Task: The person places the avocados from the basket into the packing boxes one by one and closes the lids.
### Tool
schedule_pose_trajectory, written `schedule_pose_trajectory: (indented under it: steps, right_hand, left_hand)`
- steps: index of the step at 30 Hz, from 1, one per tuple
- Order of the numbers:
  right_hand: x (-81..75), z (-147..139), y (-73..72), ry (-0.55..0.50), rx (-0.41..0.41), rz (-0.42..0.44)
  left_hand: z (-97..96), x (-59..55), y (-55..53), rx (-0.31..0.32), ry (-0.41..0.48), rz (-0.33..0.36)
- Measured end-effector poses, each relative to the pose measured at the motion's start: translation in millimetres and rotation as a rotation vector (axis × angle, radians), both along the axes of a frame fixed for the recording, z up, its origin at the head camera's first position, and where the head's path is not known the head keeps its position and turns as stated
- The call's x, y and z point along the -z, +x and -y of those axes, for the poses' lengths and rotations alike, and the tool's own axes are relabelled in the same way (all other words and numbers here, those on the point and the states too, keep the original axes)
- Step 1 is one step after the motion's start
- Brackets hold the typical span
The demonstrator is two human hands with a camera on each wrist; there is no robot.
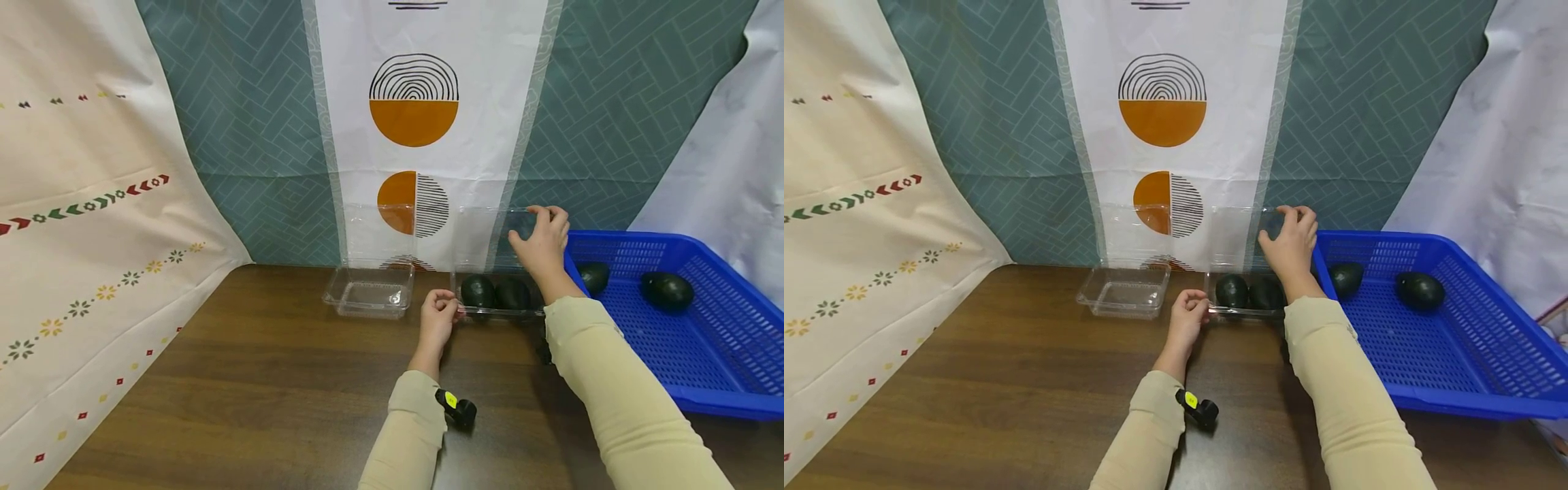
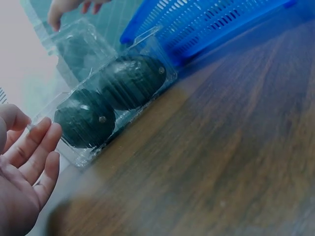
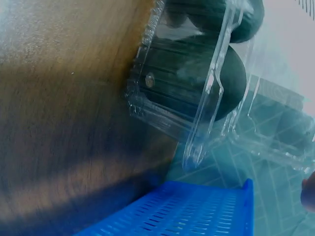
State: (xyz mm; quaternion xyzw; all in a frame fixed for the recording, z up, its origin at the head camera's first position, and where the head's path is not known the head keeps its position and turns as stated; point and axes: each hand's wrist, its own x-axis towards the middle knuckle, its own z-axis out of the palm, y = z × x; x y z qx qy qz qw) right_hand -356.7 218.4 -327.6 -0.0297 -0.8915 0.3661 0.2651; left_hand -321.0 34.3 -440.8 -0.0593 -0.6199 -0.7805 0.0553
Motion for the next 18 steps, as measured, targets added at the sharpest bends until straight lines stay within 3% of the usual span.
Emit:
schedule_pose_trajectory:
  steps: [3, 10, 14, 18]
  right_hand:
    - [-0.7, -4, 0.1, -0.117, 0.008, 0.044]
    - [11.2, -9, 0.8, -0.422, -0.119, 0.225]
    - [13.8, -7, 1.2, -0.551, -0.133, 0.205]
    - [12.4, -2, 3.6, -0.595, -0.107, 0.148]
  left_hand:
    - [2.6, -8.7, 7.0, -0.014, 0.004, -0.006]
    - [5.3, -21.8, 21.0, -0.028, 0.010, 0.015]
    - [6.2, -22.2, 20.8, -0.040, 0.025, -0.005]
    - [8.1, -22.7, 17.8, -0.083, 0.034, -0.041]
